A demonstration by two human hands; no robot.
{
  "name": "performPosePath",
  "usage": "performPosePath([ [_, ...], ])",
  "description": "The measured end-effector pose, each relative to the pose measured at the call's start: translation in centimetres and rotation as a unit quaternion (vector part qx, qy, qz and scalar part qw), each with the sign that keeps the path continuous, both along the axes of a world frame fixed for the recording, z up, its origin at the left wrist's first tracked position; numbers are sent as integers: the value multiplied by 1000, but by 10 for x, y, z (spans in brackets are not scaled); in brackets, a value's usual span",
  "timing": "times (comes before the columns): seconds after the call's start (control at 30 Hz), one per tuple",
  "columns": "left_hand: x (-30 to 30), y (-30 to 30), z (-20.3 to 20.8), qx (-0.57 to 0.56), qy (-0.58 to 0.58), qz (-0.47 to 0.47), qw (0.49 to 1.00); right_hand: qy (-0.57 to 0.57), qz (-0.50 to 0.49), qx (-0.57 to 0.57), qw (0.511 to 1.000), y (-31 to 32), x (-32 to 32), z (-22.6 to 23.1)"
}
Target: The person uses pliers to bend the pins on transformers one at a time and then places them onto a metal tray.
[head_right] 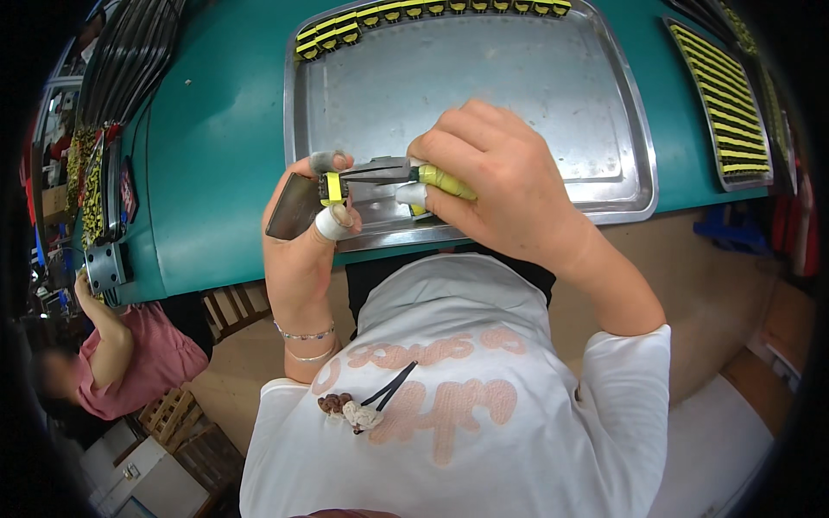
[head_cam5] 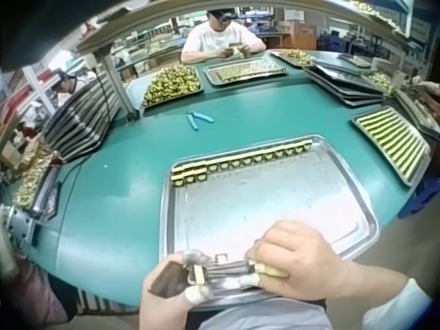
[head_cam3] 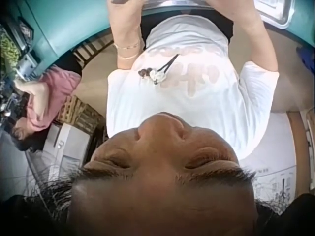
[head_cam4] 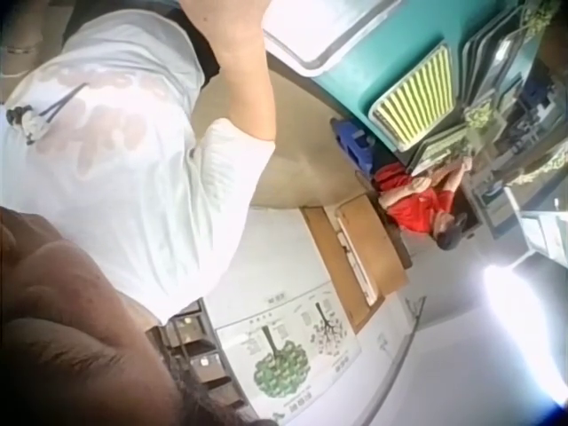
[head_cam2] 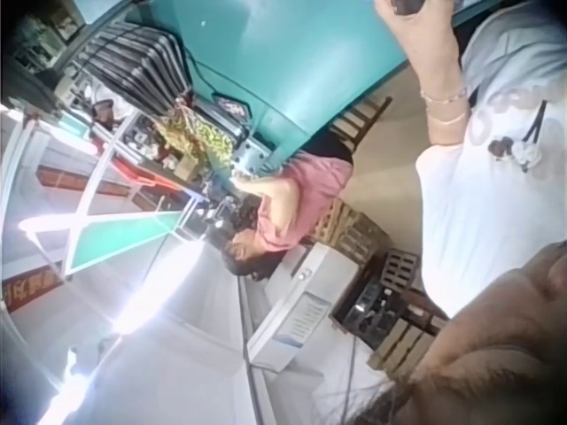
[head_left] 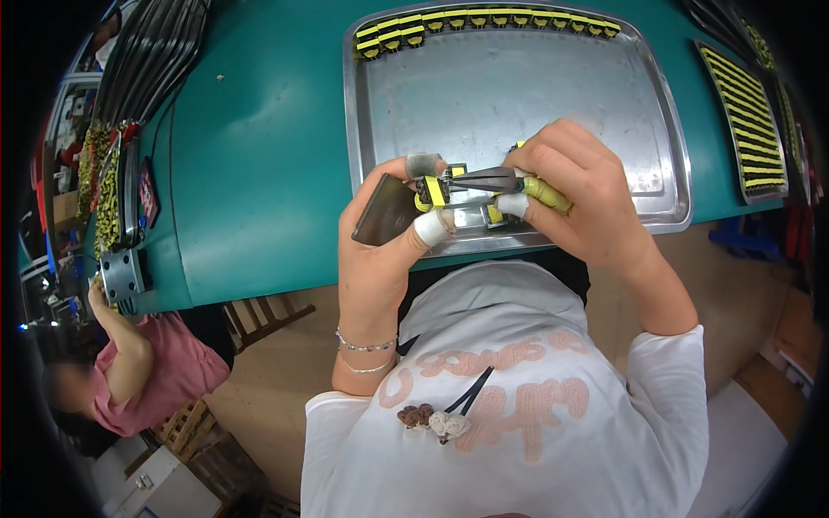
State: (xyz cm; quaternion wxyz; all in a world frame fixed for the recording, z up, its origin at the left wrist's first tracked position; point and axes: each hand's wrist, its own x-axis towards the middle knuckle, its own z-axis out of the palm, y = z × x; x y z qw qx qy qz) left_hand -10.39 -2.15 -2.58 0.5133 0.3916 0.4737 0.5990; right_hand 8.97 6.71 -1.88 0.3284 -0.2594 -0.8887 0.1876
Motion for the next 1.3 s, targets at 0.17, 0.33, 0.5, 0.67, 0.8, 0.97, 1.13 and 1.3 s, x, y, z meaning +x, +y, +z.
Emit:
performPosePath([
  [0.17,1,-4,3,-32,-112,-1,993,34,9,-71,997,-9,-8,0],
  [0.33,0,-9,-3,-29,-198,8,980,28,7,-93,995,-13,-10,0],
  [0.5,2,-9,-1,-39,-200,23,979,13,3,-86,996,-16,-11,0],
  [0.67,3,-8,0,-9,-168,36,985,-4,-11,-69,998,-21,-12,1],
  [0.8,8,-8,-1,11,-118,54,992,-18,-23,-50,998,-22,-11,2],
  [0.97,11,-8,1,9,-80,62,995,-17,-30,-27,999,-23,-11,0],
  [1.13,10,-9,5,-2,-21,67,998,-53,-21,15,998,-20,-7,0],
  [1.3,1,-11,3,14,140,35,989,-74,0,47,996,-13,2,7],
])
